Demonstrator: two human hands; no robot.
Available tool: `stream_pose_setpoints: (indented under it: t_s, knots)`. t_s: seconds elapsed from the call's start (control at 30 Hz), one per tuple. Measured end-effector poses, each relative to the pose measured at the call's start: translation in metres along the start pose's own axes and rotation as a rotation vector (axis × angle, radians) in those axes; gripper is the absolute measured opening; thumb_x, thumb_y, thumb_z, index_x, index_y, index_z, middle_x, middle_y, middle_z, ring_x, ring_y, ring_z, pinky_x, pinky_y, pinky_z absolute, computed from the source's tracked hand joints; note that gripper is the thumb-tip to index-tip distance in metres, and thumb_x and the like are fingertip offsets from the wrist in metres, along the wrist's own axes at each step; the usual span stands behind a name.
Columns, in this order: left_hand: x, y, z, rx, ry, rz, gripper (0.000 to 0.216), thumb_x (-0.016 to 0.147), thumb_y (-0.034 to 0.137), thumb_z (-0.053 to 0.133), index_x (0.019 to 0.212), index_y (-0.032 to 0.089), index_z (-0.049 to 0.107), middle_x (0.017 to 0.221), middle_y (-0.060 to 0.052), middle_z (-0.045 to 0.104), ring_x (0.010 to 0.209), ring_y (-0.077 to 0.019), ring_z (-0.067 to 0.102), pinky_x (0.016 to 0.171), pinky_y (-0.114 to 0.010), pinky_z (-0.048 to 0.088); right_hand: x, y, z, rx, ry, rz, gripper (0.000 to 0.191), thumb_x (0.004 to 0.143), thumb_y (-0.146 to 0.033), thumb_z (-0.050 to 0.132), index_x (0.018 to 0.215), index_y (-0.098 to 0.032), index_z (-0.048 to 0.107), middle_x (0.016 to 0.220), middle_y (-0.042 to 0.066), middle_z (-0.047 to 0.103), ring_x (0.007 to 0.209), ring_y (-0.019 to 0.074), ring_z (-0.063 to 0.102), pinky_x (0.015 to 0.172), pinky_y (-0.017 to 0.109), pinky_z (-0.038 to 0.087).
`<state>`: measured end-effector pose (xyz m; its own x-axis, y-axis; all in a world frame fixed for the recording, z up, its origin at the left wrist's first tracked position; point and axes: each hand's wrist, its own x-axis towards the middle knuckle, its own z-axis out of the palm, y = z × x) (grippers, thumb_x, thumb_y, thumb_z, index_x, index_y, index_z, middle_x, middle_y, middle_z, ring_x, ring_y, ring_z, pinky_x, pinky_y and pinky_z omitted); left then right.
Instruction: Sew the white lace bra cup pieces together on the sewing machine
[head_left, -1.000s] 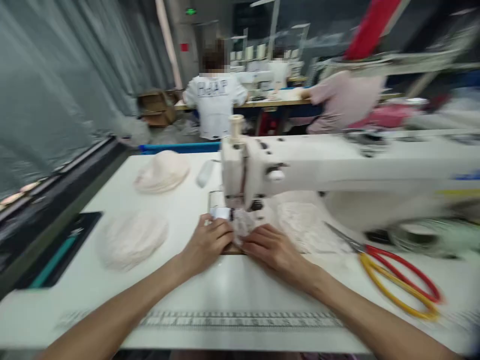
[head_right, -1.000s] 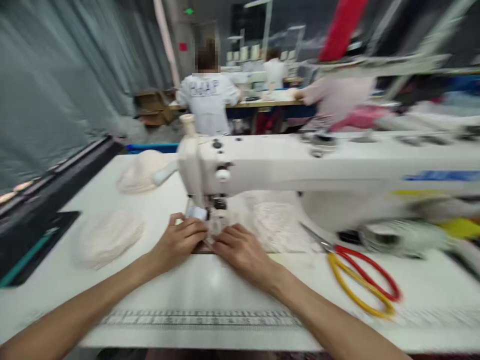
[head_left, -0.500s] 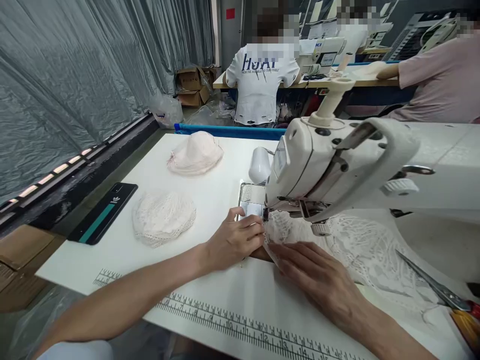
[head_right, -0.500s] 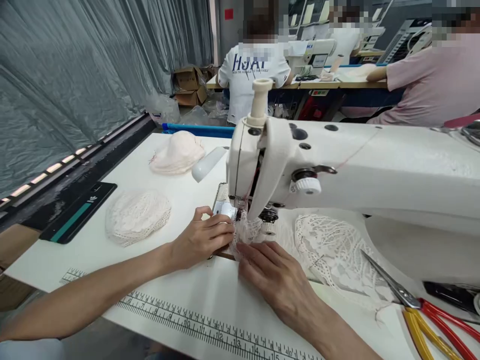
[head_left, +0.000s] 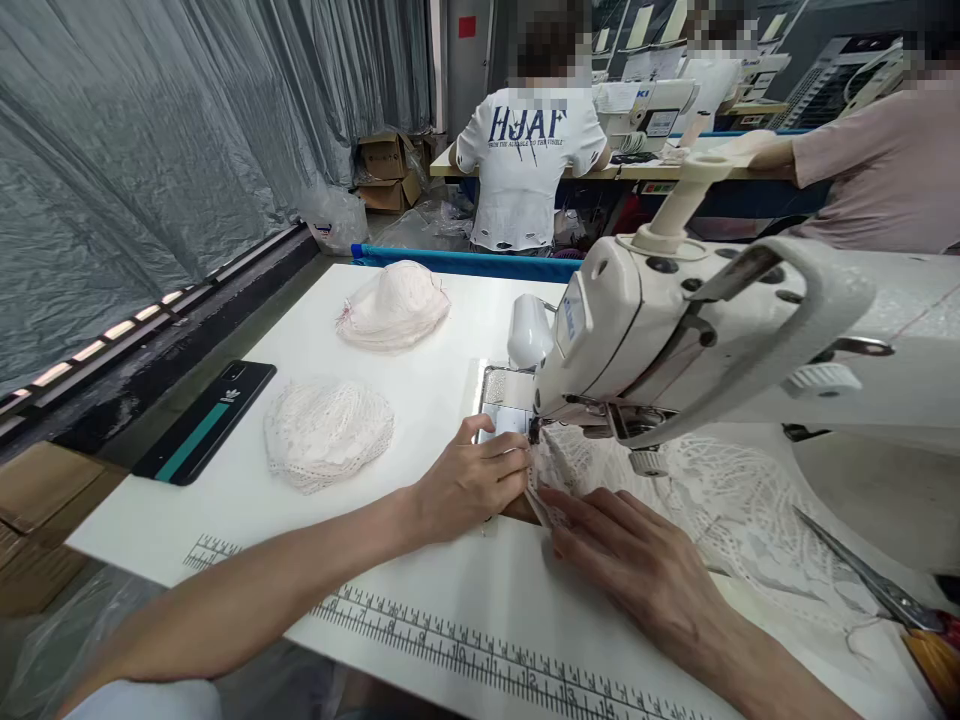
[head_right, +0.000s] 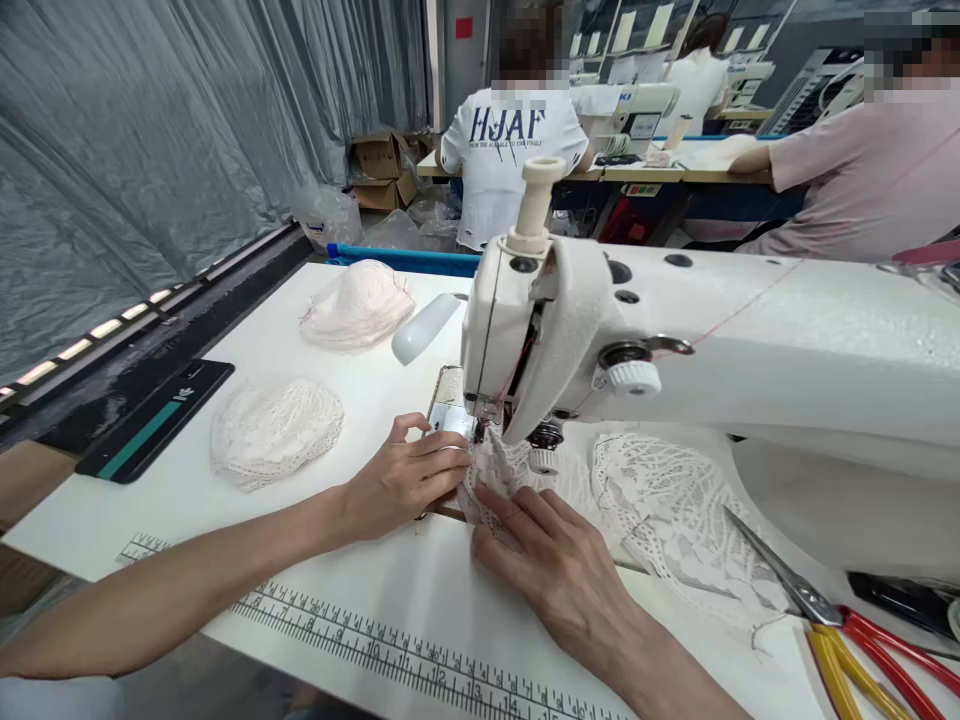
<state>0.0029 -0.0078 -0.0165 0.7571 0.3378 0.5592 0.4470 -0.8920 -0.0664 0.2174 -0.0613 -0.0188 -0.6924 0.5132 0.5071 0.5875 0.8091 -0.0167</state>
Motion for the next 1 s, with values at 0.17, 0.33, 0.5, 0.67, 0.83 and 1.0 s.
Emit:
stream_pose_setpoints:
  t_s: [0.17, 0.33, 0.5, 0.67, 0.83, 1.0]
  knots:
    - [-0.0010, 0.0008, -0.0003, 0.011, -0.033, 0.008, 0.020, 0.091, 0.004, 0.042, 0.085, 0.014, 0.058, 0.096, 0.000, 0.070, 0.105, -0.0124, 0.056, 0.089, -0.035, 0.027, 0.0005, -0.0009, 0.0001, 0.022, -0.004, -0.030, 0.015, 0.086, -0.006, 0.050, 0.082, -0.017, 0.059, 0.109, 0.010, 0.067, 0.078, 0.0181, 0.054, 0.063, 0.031, 0.040]
    - [-0.0017, 0.0008, -0.0053, 0.003, -0.088, 0.020, 0.019, 0.092, 0.008, 0.043, 0.099, 0.016, 0.058, 0.097, -0.001, 0.068, 0.105, -0.0138, 0.055, 0.087, -0.037, 0.027, 0.0000, -0.0019, 0.0013, 0.039, -0.018, -0.033, 0.010, 0.086, -0.011, 0.055, 0.082, -0.018, 0.059, 0.109, 0.009, 0.067, 0.078, 0.0173, 0.056, 0.068, 0.032, 0.040]
    - [-0.0035, 0.0004, -0.0083, 0.005, -0.135, 0.038, 0.022, 0.093, 0.010, 0.041, 0.103, 0.017, 0.058, 0.102, -0.003, 0.066, 0.108, -0.0150, 0.053, 0.088, -0.038, 0.026, 0.0024, -0.0038, 0.0004, 0.047, -0.007, -0.031, 0.004, 0.086, -0.020, 0.060, 0.082, -0.019, 0.059, 0.108, 0.009, 0.068, 0.077, 0.0172, 0.056, 0.068, 0.033, 0.040]
    - [-0.0033, 0.0018, -0.0083, 0.009, -0.150, 0.043, 0.021, 0.093, 0.011, 0.041, 0.102, 0.016, 0.059, 0.102, -0.005, 0.065, 0.106, -0.0163, 0.053, 0.089, -0.039, 0.027, 0.0071, -0.0043, -0.0045, 0.083, -0.011, -0.026, 0.011, 0.089, -0.029, 0.056, 0.087, -0.018, 0.061, 0.107, 0.009, 0.069, 0.077, 0.0172, 0.058, 0.068, 0.033, 0.040]
    - [-0.0018, 0.0031, -0.0086, 0.019, -0.126, 0.031, 0.021, 0.094, 0.012, 0.042, 0.105, 0.016, 0.059, 0.100, -0.005, 0.066, 0.103, -0.0164, 0.054, 0.088, -0.039, 0.028, 0.0081, -0.0014, -0.0046, 0.064, 0.029, 0.085, 0.046, 0.092, -0.051, 0.038, 0.105, -0.012, 0.059, 0.104, 0.013, 0.069, 0.088, 0.0221, 0.060, 0.078, 0.037, 0.040]
    - [0.0001, 0.0006, -0.0070, 0.040, -0.143, 0.004, 0.023, 0.094, 0.011, 0.040, 0.111, 0.014, 0.055, 0.106, -0.006, 0.064, 0.106, -0.0160, 0.052, 0.091, -0.039, 0.027, 0.0086, 0.0028, 0.0006, -0.089, -0.007, 0.136, 0.056, 0.091, -0.058, 0.029, 0.102, -0.015, 0.063, 0.107, 0.010, 0.070, 0.094, 0.0248, 0.061, 0.080, 0.038, 0.036]
